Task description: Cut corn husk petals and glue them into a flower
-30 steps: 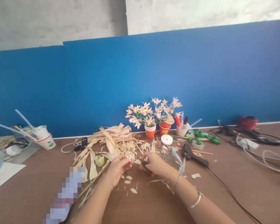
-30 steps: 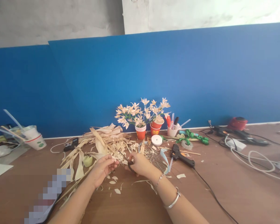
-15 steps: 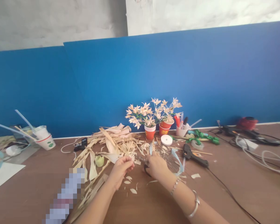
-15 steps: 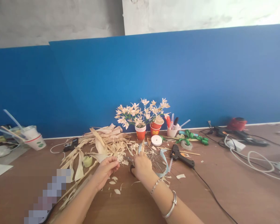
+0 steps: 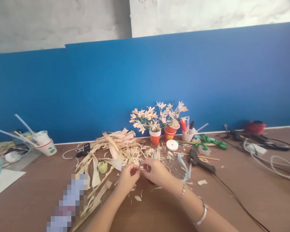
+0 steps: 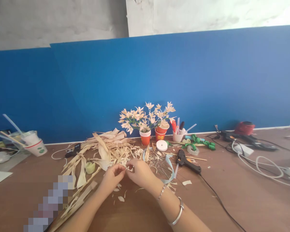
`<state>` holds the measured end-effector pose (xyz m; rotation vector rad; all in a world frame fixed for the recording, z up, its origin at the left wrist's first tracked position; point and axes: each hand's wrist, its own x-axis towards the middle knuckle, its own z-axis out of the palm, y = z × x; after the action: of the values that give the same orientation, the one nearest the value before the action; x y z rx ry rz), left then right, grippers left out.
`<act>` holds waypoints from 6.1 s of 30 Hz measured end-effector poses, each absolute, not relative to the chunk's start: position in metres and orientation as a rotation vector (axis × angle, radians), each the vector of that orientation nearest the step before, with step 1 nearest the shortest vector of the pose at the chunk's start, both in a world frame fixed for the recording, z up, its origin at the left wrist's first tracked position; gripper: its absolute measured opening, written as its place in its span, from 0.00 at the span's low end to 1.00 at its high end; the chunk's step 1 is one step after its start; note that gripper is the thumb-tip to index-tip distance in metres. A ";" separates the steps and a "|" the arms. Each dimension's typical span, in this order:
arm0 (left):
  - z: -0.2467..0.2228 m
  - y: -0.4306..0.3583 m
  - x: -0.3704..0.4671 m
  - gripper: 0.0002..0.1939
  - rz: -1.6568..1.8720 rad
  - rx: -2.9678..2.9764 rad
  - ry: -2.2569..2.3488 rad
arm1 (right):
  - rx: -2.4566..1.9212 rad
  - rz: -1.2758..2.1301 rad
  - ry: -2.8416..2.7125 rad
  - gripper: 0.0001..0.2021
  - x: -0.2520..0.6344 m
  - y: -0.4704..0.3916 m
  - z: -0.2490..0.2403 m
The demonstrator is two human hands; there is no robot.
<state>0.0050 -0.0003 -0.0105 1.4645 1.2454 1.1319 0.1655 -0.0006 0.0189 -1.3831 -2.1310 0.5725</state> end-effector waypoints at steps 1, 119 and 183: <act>-0.011 0.000 0.005 0.01 1.128 1.483 1.257 | -1.375 0.524 -2.137 0.09 0.163 -0.002 0.019; -0.002 -0.004 -0.004 0.06 1.312 2.231 1.283 | -1.031 0.745 -1.921 0.09 0.167 0.006 0.013; -0.007 0.008 -0.019 0.15 1.621 1.948 1.696 | -0.820 -0.087 -2.616 0.05 0.123 -0.024 -0.017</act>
<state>-0.0188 0.0077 -0.0066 1.9479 1.6960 1.6215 0.1232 -0.0235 -0.0169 -0.8195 -2.6160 -0.0866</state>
